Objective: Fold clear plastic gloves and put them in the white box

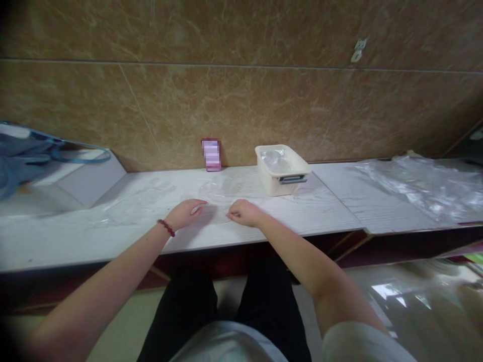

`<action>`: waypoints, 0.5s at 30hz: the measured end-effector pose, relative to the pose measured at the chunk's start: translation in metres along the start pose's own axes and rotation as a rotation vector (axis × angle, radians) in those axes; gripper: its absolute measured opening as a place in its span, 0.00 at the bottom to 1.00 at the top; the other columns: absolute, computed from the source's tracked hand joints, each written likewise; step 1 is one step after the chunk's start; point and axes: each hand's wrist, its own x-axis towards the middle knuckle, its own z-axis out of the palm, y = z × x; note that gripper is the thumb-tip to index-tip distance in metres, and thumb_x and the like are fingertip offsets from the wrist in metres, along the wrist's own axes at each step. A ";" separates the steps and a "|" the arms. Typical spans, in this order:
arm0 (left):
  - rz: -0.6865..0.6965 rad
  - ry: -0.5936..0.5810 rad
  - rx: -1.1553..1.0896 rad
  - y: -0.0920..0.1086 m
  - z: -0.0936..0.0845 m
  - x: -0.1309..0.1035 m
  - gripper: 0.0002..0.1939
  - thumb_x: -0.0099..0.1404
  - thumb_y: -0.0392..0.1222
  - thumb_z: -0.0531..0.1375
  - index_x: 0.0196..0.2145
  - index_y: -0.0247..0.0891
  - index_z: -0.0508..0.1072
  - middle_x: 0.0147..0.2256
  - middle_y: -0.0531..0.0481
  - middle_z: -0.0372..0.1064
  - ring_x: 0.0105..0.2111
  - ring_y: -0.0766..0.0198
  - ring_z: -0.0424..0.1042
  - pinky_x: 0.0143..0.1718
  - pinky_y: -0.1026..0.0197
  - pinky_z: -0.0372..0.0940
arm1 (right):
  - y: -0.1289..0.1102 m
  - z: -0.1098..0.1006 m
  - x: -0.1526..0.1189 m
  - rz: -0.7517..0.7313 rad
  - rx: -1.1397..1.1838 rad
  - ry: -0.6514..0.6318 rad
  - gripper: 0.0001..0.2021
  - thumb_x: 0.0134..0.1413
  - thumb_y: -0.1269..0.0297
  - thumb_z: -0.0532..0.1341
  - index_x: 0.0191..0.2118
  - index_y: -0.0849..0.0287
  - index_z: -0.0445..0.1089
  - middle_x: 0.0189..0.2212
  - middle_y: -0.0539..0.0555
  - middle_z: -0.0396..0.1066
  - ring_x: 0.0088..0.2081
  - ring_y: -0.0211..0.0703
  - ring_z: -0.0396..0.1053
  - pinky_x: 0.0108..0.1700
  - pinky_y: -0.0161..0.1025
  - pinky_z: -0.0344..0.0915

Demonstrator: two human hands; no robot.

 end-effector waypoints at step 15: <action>-0.083 -0.110 0.084 0.027 0.044 0.013 0.27 0.60 0.53 0.46 0.53 0.35 0.57 0.56 0.41 0.48 0.57 0.52 0.45 0.53 0.49 0.46 | -0.014 -0.001 -0.017 -0.082 -0.281 -0.026 0.13 0.55 0.64 0.49 0.30 0.58 0.69 0.28 0.54 0.70 0.37 0.40 0.62 0.43 0.42 0.50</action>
